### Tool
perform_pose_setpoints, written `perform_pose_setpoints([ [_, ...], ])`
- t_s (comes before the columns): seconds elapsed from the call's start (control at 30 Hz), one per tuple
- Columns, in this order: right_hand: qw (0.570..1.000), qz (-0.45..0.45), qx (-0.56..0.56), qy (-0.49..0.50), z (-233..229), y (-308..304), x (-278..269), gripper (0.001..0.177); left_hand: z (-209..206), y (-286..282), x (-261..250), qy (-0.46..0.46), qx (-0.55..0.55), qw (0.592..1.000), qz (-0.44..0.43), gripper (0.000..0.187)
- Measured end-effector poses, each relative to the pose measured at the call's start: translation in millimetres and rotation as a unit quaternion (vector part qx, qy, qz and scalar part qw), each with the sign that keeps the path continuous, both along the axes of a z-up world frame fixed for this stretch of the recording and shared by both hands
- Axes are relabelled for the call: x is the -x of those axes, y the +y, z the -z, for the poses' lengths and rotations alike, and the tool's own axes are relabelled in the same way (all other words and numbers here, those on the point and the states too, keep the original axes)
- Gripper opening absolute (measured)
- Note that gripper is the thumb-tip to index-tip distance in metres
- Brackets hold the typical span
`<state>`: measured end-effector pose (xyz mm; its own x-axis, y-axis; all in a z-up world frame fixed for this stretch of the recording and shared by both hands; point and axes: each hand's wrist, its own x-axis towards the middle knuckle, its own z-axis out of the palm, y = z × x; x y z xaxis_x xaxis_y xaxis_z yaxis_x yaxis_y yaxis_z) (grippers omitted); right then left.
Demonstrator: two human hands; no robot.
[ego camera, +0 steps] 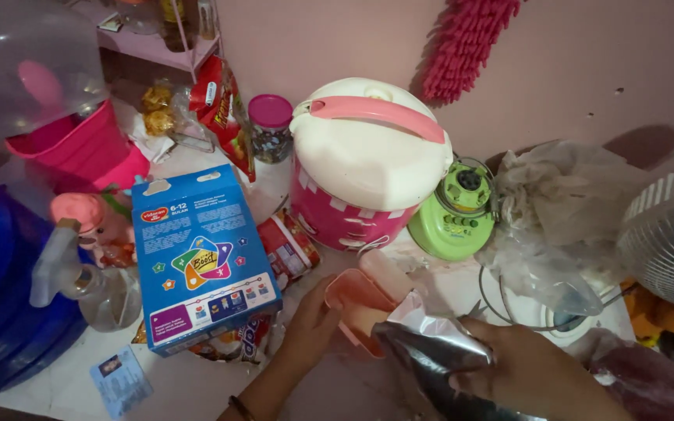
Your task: Unpacking food items from a grocery bag, opening packets with scissors, and moving them to the kitchen area.
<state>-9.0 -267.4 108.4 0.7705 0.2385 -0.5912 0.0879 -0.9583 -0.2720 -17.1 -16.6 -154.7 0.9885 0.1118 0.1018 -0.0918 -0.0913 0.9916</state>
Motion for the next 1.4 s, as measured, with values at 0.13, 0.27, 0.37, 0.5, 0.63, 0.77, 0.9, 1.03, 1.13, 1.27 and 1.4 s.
perform_pose_setpoints([
  [0.13,0.999,0.020,0.042,0.016,-15,14,-2,0.071,-12,3,2,0.074,-0.045,0.996,0.007,0.059],
  [0.27,1.000,0.003,-0.005,0.006,12,-12,-7,0.068,-31,6,4,0.037,-0.090,0.995,-0.004,0.060],
  [0.37,0.999,-0.006,-0.038,0.005,11,-11,-6,0.070,-50,8,4,0.142,-0.104,0.984,0.028,0.061],
  [0.5,1.000,0.014,-0.006,0.017,-7,6,-2,0.065,-23,5,-1,0.093,-0.117,0.989,0.011,0.064],
  [0.63,0.999,-0.003,0.048,0.003,-15,15,-13,0.063,-3,4,-6,0.076,-0.098,0.992,0.009,0.064],
  [0.77,0.998,-0.014,0.051,0.030,-32,33,-24,0.058,3,5,-4,0.047,-0.107,0.993,0.016,0.066],
  [0.9,0.995,-0.050,0.062,0.059,-26,34,-36,0.051,1,7,-1,0.032,-0.105,0.994,0.015,0.066],
  [1.03,0.993,-0.072,0.081,0.050,-21,33,-42,0.053,-8,7,2,0.015,-0.120,0.992,0.017,0.064],
  [1.13,0.993,-0.081,0.071,0.045,-13,26,-47,0.055,-32,7,6,0.099,-0.093,0.990,0.032,0.066],
  [1.27,0.993,-0.096,0.058,0.031,-10,22,-51,0.059,-26,6,4,0.049,-0.119,0.992,0.019,0.065],
  [1.4,0.993,-0.098,0.061,0.027,-17,27,-47,0.060,-39,7,5,0.128,-0.113,0.984,0.046,0.066],
])
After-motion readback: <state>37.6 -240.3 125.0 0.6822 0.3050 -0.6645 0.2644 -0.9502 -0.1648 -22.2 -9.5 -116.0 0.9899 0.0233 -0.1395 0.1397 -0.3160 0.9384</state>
